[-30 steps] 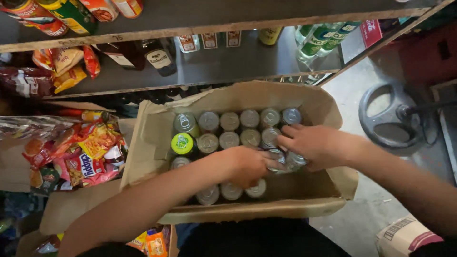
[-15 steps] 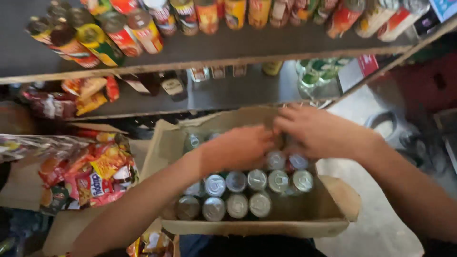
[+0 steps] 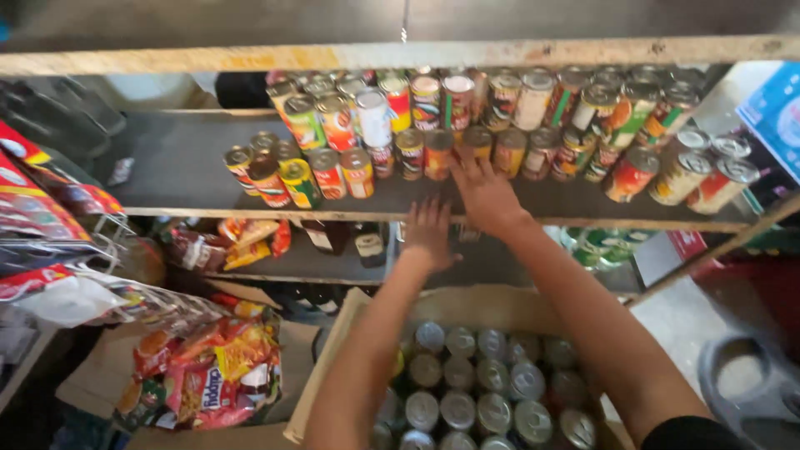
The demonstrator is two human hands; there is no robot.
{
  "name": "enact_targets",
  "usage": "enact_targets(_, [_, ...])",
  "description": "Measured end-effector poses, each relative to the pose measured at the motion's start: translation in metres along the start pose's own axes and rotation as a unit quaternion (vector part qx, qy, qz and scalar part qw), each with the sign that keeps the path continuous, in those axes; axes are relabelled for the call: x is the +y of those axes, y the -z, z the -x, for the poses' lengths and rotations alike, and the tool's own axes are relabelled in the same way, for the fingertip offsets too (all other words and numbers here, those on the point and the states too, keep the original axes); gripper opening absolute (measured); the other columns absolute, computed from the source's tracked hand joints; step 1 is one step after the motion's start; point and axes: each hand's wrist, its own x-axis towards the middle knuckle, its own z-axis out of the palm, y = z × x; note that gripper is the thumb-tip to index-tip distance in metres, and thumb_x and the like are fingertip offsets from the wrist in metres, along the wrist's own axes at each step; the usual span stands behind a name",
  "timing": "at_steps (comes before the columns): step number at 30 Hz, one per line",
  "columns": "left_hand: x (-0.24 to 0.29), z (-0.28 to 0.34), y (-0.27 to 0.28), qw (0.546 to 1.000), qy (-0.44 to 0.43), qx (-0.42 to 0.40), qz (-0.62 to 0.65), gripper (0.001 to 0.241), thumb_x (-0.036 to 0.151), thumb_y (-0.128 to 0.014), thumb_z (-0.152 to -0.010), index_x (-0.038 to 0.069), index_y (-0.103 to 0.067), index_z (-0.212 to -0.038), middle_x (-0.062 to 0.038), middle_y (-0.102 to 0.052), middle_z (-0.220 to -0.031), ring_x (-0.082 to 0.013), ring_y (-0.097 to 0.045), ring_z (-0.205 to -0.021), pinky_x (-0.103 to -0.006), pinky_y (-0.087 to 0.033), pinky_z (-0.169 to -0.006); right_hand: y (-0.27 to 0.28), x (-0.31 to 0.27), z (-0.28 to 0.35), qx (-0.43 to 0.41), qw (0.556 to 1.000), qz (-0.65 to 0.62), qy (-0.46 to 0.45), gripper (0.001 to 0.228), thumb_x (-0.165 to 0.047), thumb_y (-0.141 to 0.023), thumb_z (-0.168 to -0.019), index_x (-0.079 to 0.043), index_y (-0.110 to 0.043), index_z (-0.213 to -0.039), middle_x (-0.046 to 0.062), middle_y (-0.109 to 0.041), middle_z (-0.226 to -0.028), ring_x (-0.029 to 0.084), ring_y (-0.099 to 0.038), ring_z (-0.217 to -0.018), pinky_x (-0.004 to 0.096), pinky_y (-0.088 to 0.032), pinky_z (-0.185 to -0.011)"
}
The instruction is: The person picks up various canned goods from a store shelf and places them into a cardboard box.
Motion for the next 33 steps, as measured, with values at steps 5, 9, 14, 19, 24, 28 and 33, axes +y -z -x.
enact_targets(5, [0.002, 0.002, -0.005, 1.000, -0.003, 0.025, -0.004, 0.129, 0.063, -0.081, -0.069, 0.002, -0.013, -0.160, -0.022, -0.012, -0.168, -0.0378, -0.006, -0.157, -0.0539, -0.002, -0.126, -0.016, -0.002, -0.017, -0.074, 0.980, -0.168, -0.075, 0.092, -0.005, -0.069, -0.075, -0.004, -0.031, -0.158, 0.023, -0.031, -0.161, 0.050, -0.038, -0.138, 0.052, -0.042, -0.109])
enact_targets(9, [0.000, 0.008, -0.008, 0.996, -0.010, 0.083, 0.020, 0.130, 0.060, -0.084, -0.065, 0.003, -0.017, -0.161, -0.021, -0.016, -0.167, -0.0384, -0.010, -0.156, -0.0549, -0.004, -0.125, -0.027, 0.001, -0.021, -0.019, 0.973, -0.194, -0.123, 0.070, -0.023, -0.080, -0.082, -0.005, -0.049, -0.141, 0.029, -0.035, -0.149, 0.054, -0.038, -0.135, 0.055, -0.044, -0.106])
enact_targets(14, [-0.005, 0.002, -0.018, 0.996, -0.027, 0.081, 0.040, 0.129, 0.058, -0.085, -0.065, 0.000, -0.018, -0.158, -0.021, -0.016, -0.166, -0.0401, -0.010, -0.156, -0.0557, -0.003, -0.126, -0.015, -0.003, -0.005, 0.018, 0.959, -0.271, -0.084, 0.041, -0.022, -0.079, -0.082, -0.011, -0.061, -0.116, 0.016, -0.060, -0.137, 0.042, -0.060, -0.115, 0.050, -0.052, -0.091])
enact_targets(19, [-0.012, 0.004, -0.028, 0.989, -0.050, 0.103, 0.090, 0.120, 0.050, -0.083, -0.070, -0.001, -0.021, -0.158, -0.021, -0.023, -0.164, -0.0385, -0.013, -0.157, -0.0556, -0.003, -0.128, 0.079, -0.001, 0.007, 0.005, 0.932, -0.328, -0.155, 0.043, -0.030, -0.084, -0.083, -0.009, -0.059, -0.111, 0.016, -0.069, -0.103, 0.037, -0.068, -0.097, 0.047, -0.055, -0.081])
enact_targets(24, [0.012, 0.044, 0.005, 0.966, -0.089, 0.216, 0.111, 0.088, 0.030, -0.078, -0.071, 0.002, -0.041, -0.145, -0.026, -0.037, -0.149, -0.0480, -0.032, -0.136, -0.0676, -0.023, -0.106, 0.181, 0.033, 0.042, -0.075, 0.921, -0.380, 0.035, 0.068, -0.022, -0.082, -0.080, -0.012, -0.056, -0.141, 0.018, -0.068, -0.131, 0.032, -0.070, -0.112, 0.042, -0.056, -0.094])
enact_targets(28, [0.042, 0.107, 0.027, 0.945, -0.172, 0.212, 0.183, 0.056, 0.016, -0.068, -0.082, 0.002, -0.055, -0.134, -0.022, -0.048, -0.141, -0.0430, -0.047, -0.130, -0.0546, -0.043, -0.108, 0.211, 0.043, 0.086, -0.206, 0.870, -0.434, 0.112, 0.070, -0.027, -0.083, -0.076, -0.012, -0.057, -0.139, 0.015, -0.071, -0.126, 0.030, -0.072, -0.104, 0.041, -0.057, -0.091])
enact_targets(33, [0.091, 0.186, 0.052, 0.867, -0.446, -0.191, 0.109, 0.033, 0.016, -0.061, -0.085, 0.015, -0.068, -0.117, -0.008, -0.059, -0.128, -0.0288, -0.056, -0.120, -0.0419, -0.048, -0.101, 0.223, 0.027, 0.141, -0.576, 0.692, -0.426, 0.084, 0.066, -0.028, -0.082, -0.076, -0.022, -0.055, -0.136, 0.003, -0.067, -0.115, 0.026, -0.069, -0.104, 0.040, -0.056, -0.082])
